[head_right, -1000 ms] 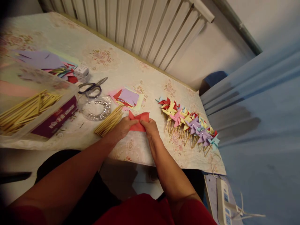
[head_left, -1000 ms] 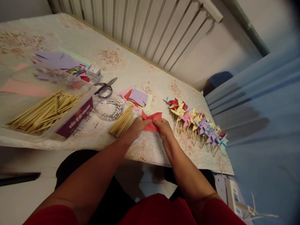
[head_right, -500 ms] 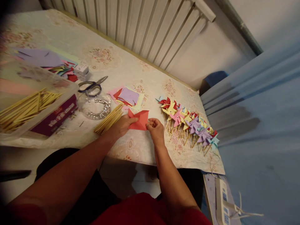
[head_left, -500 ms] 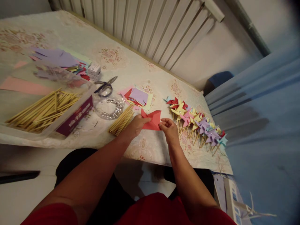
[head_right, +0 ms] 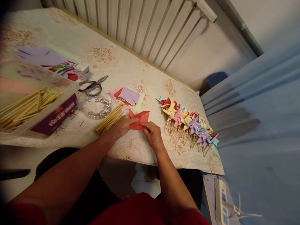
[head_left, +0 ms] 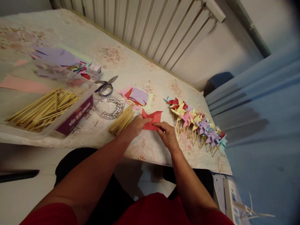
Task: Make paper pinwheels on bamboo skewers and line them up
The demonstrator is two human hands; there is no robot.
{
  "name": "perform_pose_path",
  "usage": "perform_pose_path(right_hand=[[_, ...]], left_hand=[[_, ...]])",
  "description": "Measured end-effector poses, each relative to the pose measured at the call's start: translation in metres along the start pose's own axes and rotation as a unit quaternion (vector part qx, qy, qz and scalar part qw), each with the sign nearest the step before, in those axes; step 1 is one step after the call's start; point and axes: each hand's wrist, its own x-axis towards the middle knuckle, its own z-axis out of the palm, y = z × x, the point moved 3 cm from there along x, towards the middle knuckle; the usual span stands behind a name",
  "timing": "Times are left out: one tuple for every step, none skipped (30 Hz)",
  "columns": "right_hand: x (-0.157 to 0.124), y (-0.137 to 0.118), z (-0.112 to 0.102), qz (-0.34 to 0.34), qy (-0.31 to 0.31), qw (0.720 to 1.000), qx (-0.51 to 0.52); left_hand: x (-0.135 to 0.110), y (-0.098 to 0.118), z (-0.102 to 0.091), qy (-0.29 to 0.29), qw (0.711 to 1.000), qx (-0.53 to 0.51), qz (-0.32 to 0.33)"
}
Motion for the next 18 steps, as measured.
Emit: perform_pose_path(right_hand=[[0.000, 0.001, 0.001, 0.003, -0.004, 1.000, 0.000], [0.000, 0.002, 0.002, 0.008, -0.006, 1.000, 0.004], [0.001, 0.003, 0.003, 0.016, -0.007, 1.000, 0.012], [0.001, 0.005, 0.004, 0.027, -0.006, 0.999, 0.022], [0.001, 0.006, 0.005, 0.044, -0.003, 0.998, 0.034], [0.001, 0.007, 0.006, 0.064, -0.001, 0.997, 0.049], [0.001, 0.008, 0.008, 0.086, 0.000, 0.994, 0.067], [0.001, 0.009, 0.010, 0.110, 0.003, 0.990, 0.087], [0.001, 0.009, 0.012, 0.132, 0.008, 0.985, 0.110], [0.001, 0.009, 0.014, 0.152, 0.016, 0.979, 0.132], [0.001, 0.009, 0.016, 0.169, 0.024, 0.973, 0.153], [0.001, 0.008, 0.018, 0.183, 0.034, 0.968, 0.171], [0.001, 0.008, 0.019, 0.194, 0.044, 0.962, 0.186], [0.002, 0.007, 0.021, 0.204, 0.053, 0.957, 0.200], [0.002, 0.007, 0.023, 0.213, 0.062, 0.952, 0.212], [0.003, 0.007, 0.025, 0.223, 0.071, 0.946, 0.223], [0.003, 0.007, 0.026, 0.233, 0.080, 0.941, 0.233], [0.003, 0.006, 0.027, 0.243, 0.088, 0.936, 0.241]], left_hand=[[0.000, 0.000, 0.000, 0.002, 1.000, 0.007, 0.001], [0.000, 0.001, 0.000, 0.003, 1.000, 0.016, 0.001], [-0.001, 0.001, 0.000, 0.004, 1.000, 0.023, 0.002], [-0.001, 0.002, 0.000, 0.003, 1.000, 0.030, 0.002], [-0.002, 0.002, 0.000, 0.003, 0.999, 0.037, 0.003], [-0.002, 0.002, 0.000, 0.005, 0.999, 0.041, 0.004], [-0.002, 0.002, 0.000, 0.008, 0.999, 0.045, 0.005], [-0.001, 0.001, -0.001, 0.013, 0.999, 0.048, 0.007], [0.000, 0.000, -0.001, 0.017, 0.999, 0.048, 0.009], [0.000, -0.001, -0.002, 0.019, 0.999, 0.047, 0.011], [0.001, -0.002, -0.002, 0.017, 0.999, 0.046, 0.012], [0.001, -0.003, -0.001, 0.012, 0.999, 0.045, 0.013], [0.002, -0.004, -0.001, 0.007, 0.999, 0.043, 0.013], [0.002, -0.004, -0.001, 0.002, 0.999, 0.041, 0.012], [0.002, -0.005, 0.000, -0.003, 0.999, 0.040, 0.012], [0.001, -0.005, 0.000, -0.005, 0.999, 0.039, 0.013], [0.001, -0.005, 0.000, -0.007, 0.999, 0.040, 0.013], [0.002, -0.005, -0.001, -0.008, 0.999, 0.043, 0.013]])
